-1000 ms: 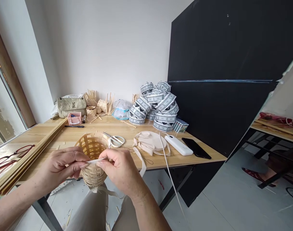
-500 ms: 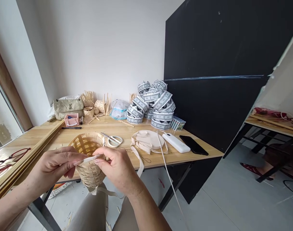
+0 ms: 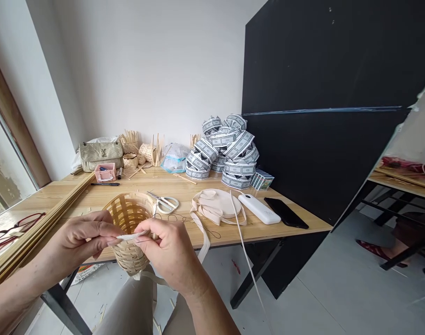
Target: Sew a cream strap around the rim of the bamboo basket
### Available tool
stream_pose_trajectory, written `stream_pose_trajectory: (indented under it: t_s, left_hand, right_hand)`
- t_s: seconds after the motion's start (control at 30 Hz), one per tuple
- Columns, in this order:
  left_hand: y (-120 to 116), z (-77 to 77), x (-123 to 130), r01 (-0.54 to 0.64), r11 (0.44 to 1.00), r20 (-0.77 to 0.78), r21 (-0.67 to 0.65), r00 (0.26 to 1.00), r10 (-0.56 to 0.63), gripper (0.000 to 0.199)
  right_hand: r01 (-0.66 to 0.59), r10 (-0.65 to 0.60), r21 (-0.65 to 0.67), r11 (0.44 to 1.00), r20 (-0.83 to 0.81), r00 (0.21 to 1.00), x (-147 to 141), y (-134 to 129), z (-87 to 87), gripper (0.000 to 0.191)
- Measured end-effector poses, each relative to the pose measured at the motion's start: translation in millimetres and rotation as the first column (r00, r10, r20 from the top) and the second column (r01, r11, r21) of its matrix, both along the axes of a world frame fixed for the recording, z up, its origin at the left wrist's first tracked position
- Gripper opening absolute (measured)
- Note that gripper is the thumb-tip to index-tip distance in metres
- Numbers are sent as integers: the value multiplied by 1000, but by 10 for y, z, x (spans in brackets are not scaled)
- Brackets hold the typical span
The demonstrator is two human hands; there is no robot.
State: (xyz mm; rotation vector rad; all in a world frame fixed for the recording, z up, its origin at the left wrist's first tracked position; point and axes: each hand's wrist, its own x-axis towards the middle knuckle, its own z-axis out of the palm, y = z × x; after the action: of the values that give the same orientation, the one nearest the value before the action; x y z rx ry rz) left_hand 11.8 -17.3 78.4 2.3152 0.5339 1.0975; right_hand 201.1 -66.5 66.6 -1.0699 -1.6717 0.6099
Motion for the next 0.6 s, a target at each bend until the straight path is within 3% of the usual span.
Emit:
stream_pose_trajectory:
  t_s: [0.1,0.23,0.37,0.47,0.53,0.6]
  left_hand:
    - [6,1,11,-4,1000,11,23,1000,4,21]
    - [-10,30,21,-38,997,8,73,999,38,23]
    - [-27,64,44,-73,988,33,138,997,69,14]
    - [-30,66,58,-50,995,42,89,998,46,22]
    - [-29,60,60,-66,996,36,58,997,64,26]
    - [-26,56,56,-101,993,39,67,994,99,25]
  right_hand:
    - [5,-3,66,998,-25,1000,-26,-3,5,23]
    - [-57,49,149,987,52,997,-33,-10,56,13]
    - [-71,47,128,989,182,982,2,-23,125,22]
    - [-58,33,101,993,234,972,11,-20,138,25]
    - [-52,39,68,996,189,981,-3,-11,131,22]
    - [-17,16,18,1000,45,999,-23,-20,122,10]
